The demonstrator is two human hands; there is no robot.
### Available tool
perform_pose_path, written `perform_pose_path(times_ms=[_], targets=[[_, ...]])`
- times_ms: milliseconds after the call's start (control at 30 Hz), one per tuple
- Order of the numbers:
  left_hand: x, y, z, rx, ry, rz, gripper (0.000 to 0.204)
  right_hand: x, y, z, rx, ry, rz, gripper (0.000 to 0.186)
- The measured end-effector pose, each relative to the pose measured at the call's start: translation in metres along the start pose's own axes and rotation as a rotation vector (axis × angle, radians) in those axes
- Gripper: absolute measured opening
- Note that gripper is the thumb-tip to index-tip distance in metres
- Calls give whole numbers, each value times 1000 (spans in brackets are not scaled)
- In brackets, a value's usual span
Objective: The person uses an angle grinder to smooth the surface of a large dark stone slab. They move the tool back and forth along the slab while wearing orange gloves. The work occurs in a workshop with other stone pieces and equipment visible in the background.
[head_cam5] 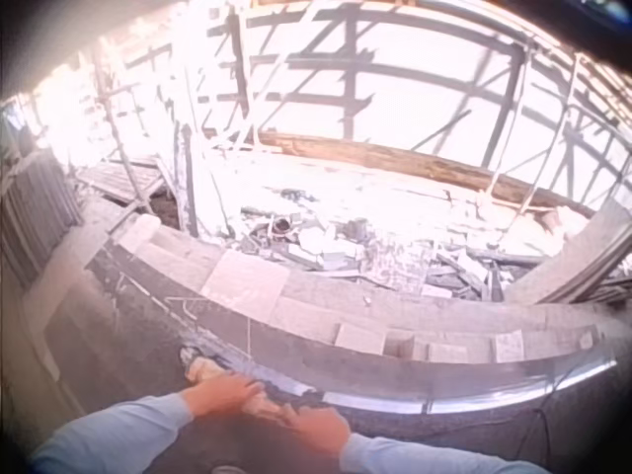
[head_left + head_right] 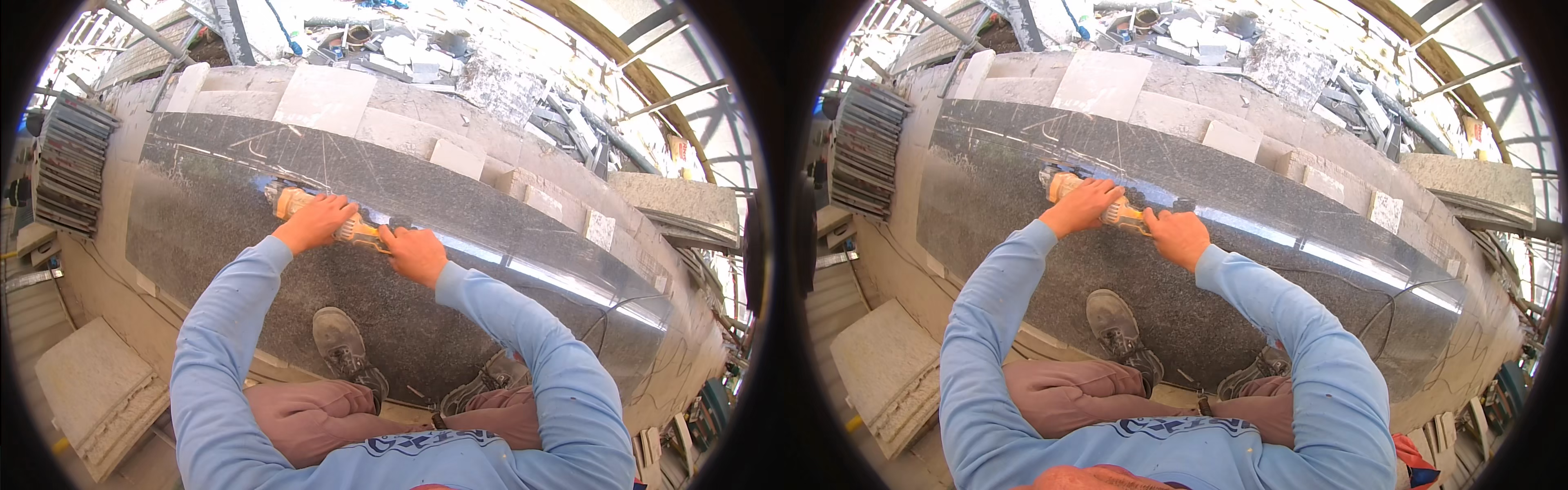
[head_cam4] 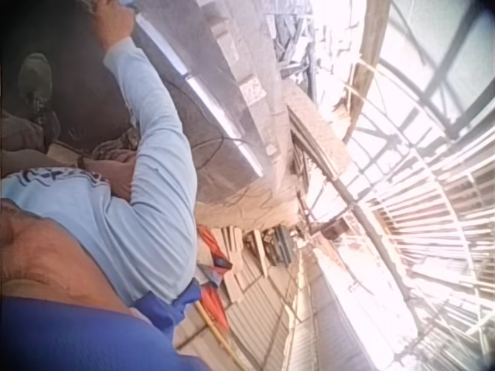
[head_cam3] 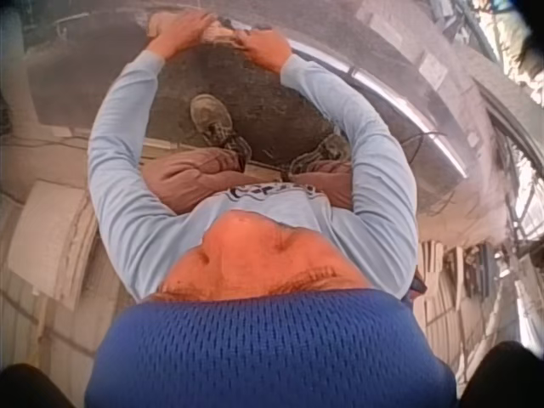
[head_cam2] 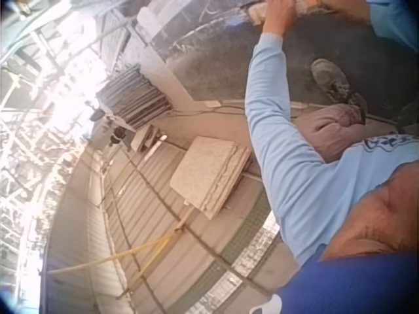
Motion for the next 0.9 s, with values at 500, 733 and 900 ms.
perform_pose_path(times_ms=[500, 733, 900], targets=[[6, 0, 0, -10, 41, 13, 71, 3, 0, -10, 15, -7, -19, 46], [-2, -15, 0, -74, 67, -12, 72, 17, -7, -6, 41, 10, -19, 40], [-24, -20, -8, -16, 245, -43, 72, 29, -20, -2, 64, 2, -14, 35]])
Point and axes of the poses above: each hand's wrist, its own x-axis towards the middle knuckle, its own z-axis out of the palm, y = z × x, the point moved 10 cm from there along x, towards the middle knuckle, and after that the axes turned 9 degrees about y, right-handed, at the moved point
